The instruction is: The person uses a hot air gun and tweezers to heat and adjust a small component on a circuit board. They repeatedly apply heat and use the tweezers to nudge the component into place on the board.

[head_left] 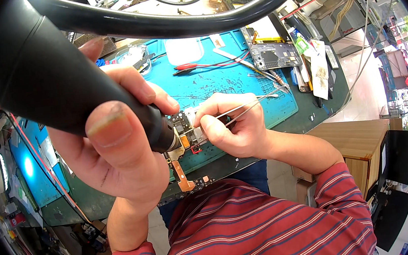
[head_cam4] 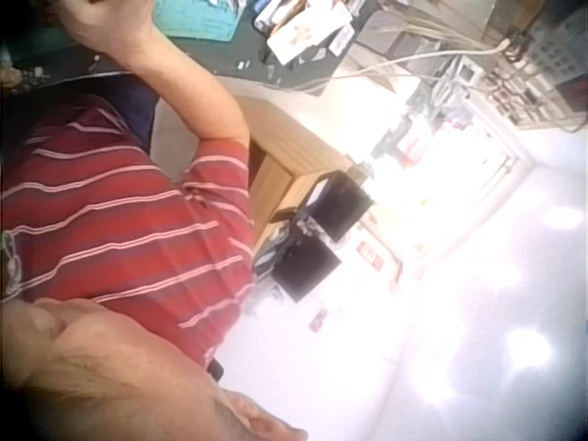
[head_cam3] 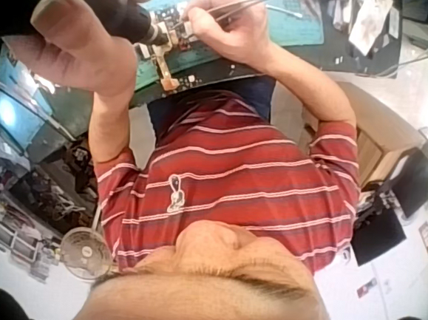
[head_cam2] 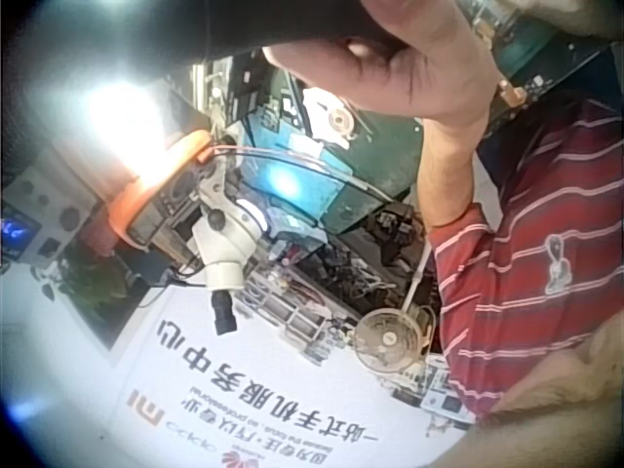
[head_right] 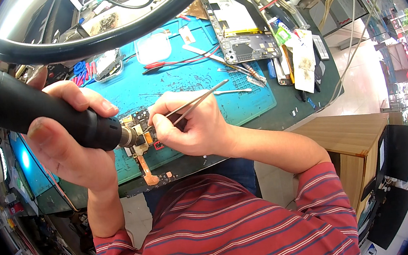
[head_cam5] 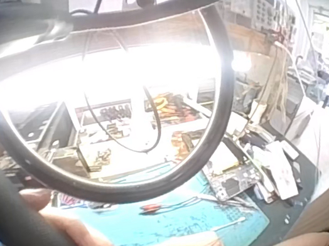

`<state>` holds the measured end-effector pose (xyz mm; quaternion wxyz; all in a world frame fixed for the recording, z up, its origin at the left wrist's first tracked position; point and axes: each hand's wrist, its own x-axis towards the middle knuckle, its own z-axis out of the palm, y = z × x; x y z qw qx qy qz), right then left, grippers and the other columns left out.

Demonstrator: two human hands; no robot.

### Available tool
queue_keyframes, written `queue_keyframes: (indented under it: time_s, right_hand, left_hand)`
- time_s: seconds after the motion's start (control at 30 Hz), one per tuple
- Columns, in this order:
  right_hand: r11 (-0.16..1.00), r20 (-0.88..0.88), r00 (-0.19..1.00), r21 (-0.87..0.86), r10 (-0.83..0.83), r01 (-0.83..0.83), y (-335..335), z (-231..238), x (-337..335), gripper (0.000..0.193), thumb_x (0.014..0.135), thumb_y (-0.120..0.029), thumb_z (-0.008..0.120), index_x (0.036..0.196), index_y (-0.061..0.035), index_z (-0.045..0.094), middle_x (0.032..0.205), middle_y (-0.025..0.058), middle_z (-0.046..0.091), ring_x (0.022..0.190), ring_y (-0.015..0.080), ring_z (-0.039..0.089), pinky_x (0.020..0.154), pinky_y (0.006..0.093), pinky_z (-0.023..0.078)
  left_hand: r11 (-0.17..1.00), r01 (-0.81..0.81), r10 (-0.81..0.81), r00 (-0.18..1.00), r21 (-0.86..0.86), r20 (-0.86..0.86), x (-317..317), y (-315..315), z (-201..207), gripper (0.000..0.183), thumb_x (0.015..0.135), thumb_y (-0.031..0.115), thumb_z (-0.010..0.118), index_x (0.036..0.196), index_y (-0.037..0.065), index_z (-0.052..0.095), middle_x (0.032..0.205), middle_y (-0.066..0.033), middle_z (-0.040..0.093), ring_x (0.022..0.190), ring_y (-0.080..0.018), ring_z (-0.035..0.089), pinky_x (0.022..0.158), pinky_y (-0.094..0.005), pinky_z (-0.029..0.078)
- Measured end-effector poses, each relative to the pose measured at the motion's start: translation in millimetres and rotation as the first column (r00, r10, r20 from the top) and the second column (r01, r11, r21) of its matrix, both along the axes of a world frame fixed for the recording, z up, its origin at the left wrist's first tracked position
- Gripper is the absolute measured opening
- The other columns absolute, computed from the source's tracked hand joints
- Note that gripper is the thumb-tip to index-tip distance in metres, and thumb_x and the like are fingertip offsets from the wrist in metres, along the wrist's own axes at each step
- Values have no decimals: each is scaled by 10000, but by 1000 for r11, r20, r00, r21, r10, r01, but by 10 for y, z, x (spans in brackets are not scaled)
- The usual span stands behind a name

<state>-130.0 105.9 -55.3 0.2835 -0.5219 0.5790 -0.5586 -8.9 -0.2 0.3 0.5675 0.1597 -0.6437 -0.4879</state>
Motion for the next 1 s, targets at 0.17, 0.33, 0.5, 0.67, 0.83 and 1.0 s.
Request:
queue_keyframes:
  time_s: [0.17, 0.33, 0.5, 0.67, 0.83, 1.0]
  right_hand:
    - [1000, -3, 1000, -4, 6, -6, -16, 7, 17, 98, 804, 6, 553, 805, 42, 644, 677, 44, 624, 564, 48, 518, 503, 214, 418]
    - [1000, 6, 1000, 4, 9, -9, -18, 11, 26, 101, 805, 11, 548, 805, 43, 643, 676, 45, 625, 567, 50, 525, 506, 213, 423]
    - [1000, 0, 1000, 7, 9, -9, -11, -6, 13, 100, 808, 12, 544, 809, 42, 639, 682, 47, 626, 574, 49, 529, 512, 211, 427]
    - [1000, 15, 1000, 16, 5, -5, 4, -11, 5, 99, 813, 9, 544, 818, 42, 637, 687, 45, 626, 583, 46, 528, 515, 210, 425]
    - [1000, 15, 1000, 22, 11, -12, -5, 0, 11, 97, 813, 10, 546, 820, 41, 638, 689, 44, 627, 588, 45, 527, 518, 209, 425]
    - [1000, 1, 1000, 20, 3, -3, 1, 6, 6, 98, 811, 10, 548, 818, 39, 641, 694, 46, 631, 587, 46, 528, 519, 210, 426]
  left_hand:
    - [1000, 1, -1, 1000, 4, 5, 34, -4, 9, 673, 962, 527, 388, 1254, -79, 367, 807, -103, 521, 568, -165, 554, 532, -274, 485]
    - [1000, -5, 5, 1000, 2, 6, 44, -3, 13, 669, 963, 524, 388, 1255, -77, 365, 806, -102, 522, 576, -163, 556, 535, -276, 488]
    - [1000, 7, -7, 1000, 0, 1, 31, -13, 3, 668, 961, 523, 394, 1254, -76, 364, 802, -103, 525, 574, -164, 556, 533, -278, 488]
    - [1000, 5, -5, 1000, -4, -10, 2, -10, -18, 663, 960, 521, 398, 1246, -77, 365, 795, -104, 530, 567, -165, 558, 528, -274, 485]
    - [999, -33, 33, 999, -34, -13, -10, -5, -27, 648, 960, 518, 402, 1216, -77, 377, 778, -106, 528, 549, -167, 558, 510, -269, 476]
    - [999, -26, 26, 1000, -45, -14, -20, -5, -38, 637, 961, 510, 408, 1206, -77, 380, 771, -106, 526, 543, -169, 559, 502, -269, 475]
